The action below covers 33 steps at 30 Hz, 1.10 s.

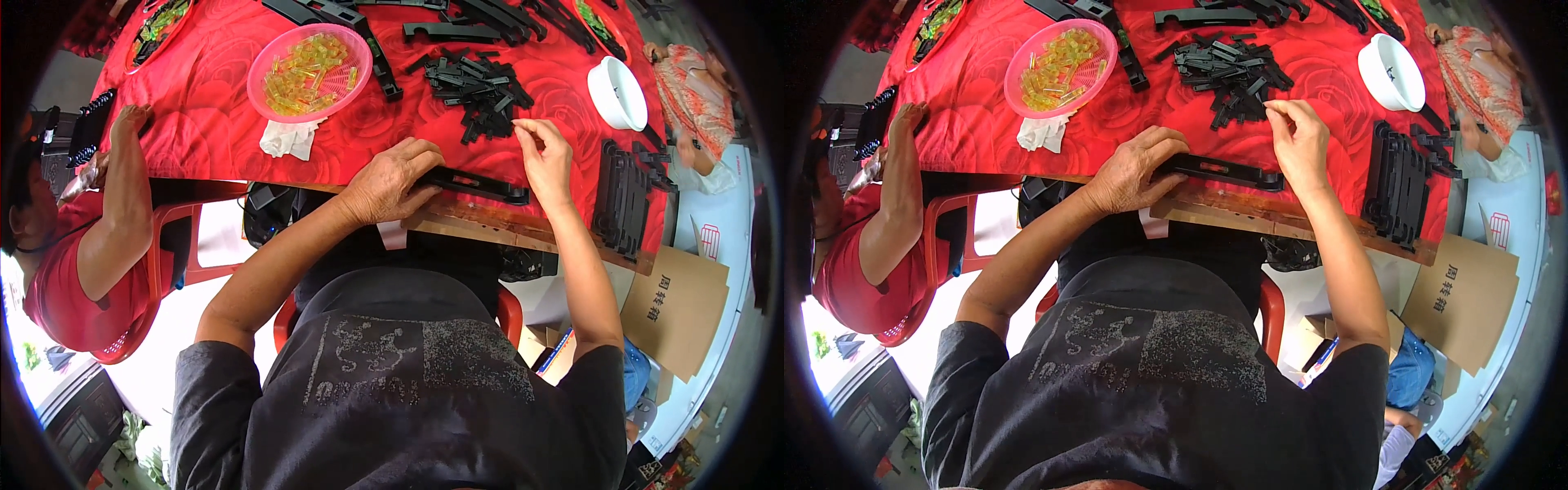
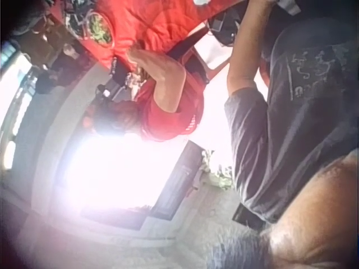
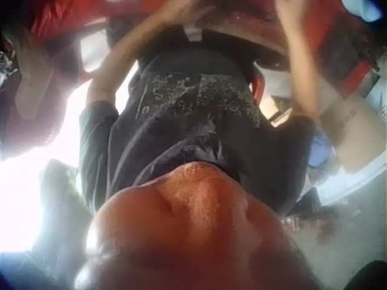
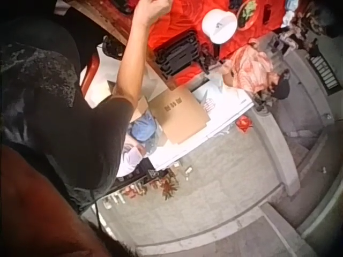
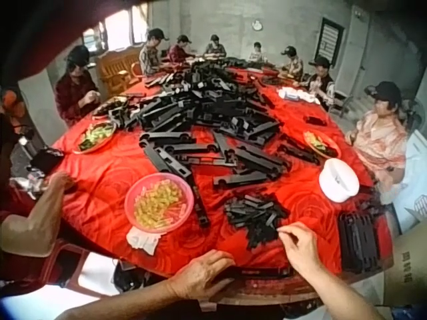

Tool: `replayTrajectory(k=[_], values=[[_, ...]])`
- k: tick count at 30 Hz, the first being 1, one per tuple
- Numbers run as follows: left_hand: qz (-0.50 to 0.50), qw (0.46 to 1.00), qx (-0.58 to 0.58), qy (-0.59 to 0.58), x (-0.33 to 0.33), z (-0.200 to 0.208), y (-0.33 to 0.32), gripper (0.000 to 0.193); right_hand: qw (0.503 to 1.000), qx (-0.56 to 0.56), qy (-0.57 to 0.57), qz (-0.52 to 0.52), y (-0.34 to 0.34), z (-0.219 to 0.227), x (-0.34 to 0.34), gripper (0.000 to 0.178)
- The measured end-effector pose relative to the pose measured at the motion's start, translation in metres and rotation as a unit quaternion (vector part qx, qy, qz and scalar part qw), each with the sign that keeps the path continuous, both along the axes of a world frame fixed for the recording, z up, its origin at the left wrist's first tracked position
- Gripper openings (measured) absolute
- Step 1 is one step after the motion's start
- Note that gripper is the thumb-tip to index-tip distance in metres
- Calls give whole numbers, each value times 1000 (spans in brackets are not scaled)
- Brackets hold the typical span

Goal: The person assembles level components by fitting vials into black plastic housings by hand and pressing the pieces together to secure them.

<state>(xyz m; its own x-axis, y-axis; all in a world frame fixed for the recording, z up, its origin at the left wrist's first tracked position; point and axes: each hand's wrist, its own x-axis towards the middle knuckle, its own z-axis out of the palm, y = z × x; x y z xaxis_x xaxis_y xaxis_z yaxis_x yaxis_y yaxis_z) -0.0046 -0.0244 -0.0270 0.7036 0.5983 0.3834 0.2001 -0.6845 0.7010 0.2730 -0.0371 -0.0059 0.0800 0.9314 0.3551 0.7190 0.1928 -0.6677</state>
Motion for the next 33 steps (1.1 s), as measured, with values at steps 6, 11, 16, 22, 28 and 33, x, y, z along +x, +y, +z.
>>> replayTrajectory(k=[6, 11, 16, 22, 28, 33], values=[[7, 1000, 10, -10, 0, -2, 0, 37, 993, -14, -114, -2, 18, -15, -5, 11], [10, 1000, 18, -8, -1, -1, 0, 36, 991, 0, -131, 5, 22, -21, -2, 12], [16, 999, 30, -14, 0, -2, -1, 35, 993, -25, -119, -10, 17, -25, -2, 17], [13, 999, 29, 18, -1, -1, -2, 40, 999, -13, -50, -12, 15, -22, -4, 29], [16, 999, 36, 10, -1, 1, -4, 37, 976, -62, 206, -25, 0, -19, 0, 35], [26, 999, -26, -27, 1, 4, -2, 28, 950, -152, 273, 3, -29, 21, -33, 37]])
